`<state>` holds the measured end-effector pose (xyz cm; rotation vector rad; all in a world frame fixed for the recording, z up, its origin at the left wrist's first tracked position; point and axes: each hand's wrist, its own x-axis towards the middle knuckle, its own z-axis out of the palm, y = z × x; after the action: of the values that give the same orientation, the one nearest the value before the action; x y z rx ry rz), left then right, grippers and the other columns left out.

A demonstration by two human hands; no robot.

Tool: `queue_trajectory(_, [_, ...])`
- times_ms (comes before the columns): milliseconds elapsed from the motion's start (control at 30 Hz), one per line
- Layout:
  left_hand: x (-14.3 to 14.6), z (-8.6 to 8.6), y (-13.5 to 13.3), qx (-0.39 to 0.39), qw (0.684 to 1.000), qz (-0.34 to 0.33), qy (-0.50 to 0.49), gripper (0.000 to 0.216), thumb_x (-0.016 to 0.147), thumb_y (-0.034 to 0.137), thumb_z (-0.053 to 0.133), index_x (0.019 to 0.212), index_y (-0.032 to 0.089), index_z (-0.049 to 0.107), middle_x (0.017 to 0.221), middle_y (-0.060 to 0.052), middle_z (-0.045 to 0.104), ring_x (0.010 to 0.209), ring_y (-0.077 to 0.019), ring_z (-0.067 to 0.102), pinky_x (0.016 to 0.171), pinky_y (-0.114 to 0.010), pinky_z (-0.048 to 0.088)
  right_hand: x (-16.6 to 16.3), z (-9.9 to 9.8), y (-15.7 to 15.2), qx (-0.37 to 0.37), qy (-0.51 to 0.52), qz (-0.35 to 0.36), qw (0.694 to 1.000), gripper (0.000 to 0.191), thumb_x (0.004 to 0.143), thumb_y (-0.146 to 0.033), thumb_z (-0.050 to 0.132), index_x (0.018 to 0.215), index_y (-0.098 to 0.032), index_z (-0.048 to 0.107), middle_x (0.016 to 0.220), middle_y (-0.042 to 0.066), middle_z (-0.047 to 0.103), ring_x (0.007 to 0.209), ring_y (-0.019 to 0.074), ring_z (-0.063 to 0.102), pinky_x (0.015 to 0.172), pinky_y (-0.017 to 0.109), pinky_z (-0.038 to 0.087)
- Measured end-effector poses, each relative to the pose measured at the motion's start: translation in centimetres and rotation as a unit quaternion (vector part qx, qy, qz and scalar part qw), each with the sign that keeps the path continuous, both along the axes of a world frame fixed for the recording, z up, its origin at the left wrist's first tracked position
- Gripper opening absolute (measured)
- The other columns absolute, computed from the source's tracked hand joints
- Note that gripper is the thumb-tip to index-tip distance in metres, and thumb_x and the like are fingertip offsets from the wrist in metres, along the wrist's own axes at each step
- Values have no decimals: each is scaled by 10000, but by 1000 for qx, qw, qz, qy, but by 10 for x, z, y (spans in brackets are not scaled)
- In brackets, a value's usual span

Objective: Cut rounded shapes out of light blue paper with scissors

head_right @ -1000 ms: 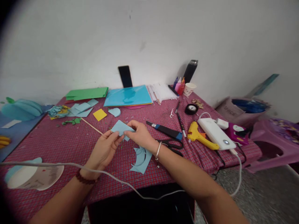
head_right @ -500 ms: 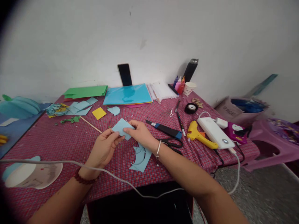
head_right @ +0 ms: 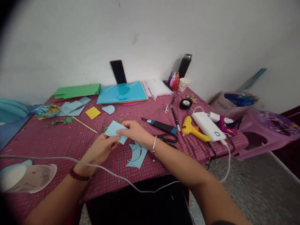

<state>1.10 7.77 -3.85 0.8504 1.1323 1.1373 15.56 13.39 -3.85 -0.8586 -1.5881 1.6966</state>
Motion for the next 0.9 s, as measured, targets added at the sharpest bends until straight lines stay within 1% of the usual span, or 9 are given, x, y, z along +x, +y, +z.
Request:
queue_trajectory(167, [3,3,0,-21,1000,6,-17,214,573,227,759,643,131,581,546,28,528,464,-53,406,422,-194,275,3,2,0,12,-9,-1,1000,202,725,-307,659,703,-155,527,616,-51,493,528,67,419,504,205,312])
queue_trajectory(300, [5,5,-1,-31,999,9,-29,251,544,225,796,676,127,606,549,24,550,472,-56,440,423,-184,297,3,3,1,28,-18,-14,999,211,740,-330,657,729,-150,547,636,-42,504,545,73,428,521,210,330])
queue_trajectory(500, [5,8,-1,-46,999,17,-15,283,531,264,818,652,119,607,528,16,567,445,-52,446,415,-178,306,2,2,2,59,-19,-36,997,260,776,-385,630,696,-168,511,608,-51,468,531,71,399,489,199,312])
queue_trajectory(600, [2,9,-1,-50,998,27,-8,294,591,341,784,608,132,577,528,7,569,438,-62,462,404,-182,307,4,4,2,73,-7,-63,995,290,771,-393,635,666,-176,475,605,-54,451,535,71,400,486,196,315])
queue_trajectory(700, [-3,10,-1,-30,998,40,28,307,664,409,726,622,133,596,510,15,542,417,-59,443,383,-178,280,5,8,1,65,-2,-78,995,309,758,-416,644,668,-181,465,601,-56,449,531,72,401,480,194,326])
queue_trajectory(800, [-5,9,0,1,996,53,74,322,708,437,686,642,130,616,507,15,532,417,-56,438,382,-171,282,6,10,1,60,-1,-75,995,318,746,-418,658,662,-183,461,592,-61,442,514,67,387,465,189,317])
queue_trajectory(900, [-5,7,0,28,993,57,102,316,747,432,651,634,143,592,530,12,544,427,-60,445,379,-172,284,6,12,0,43,9,-71,996,327,746,-423,659,650,-186,456,573,-64,432,500,67,386,456,190,312])
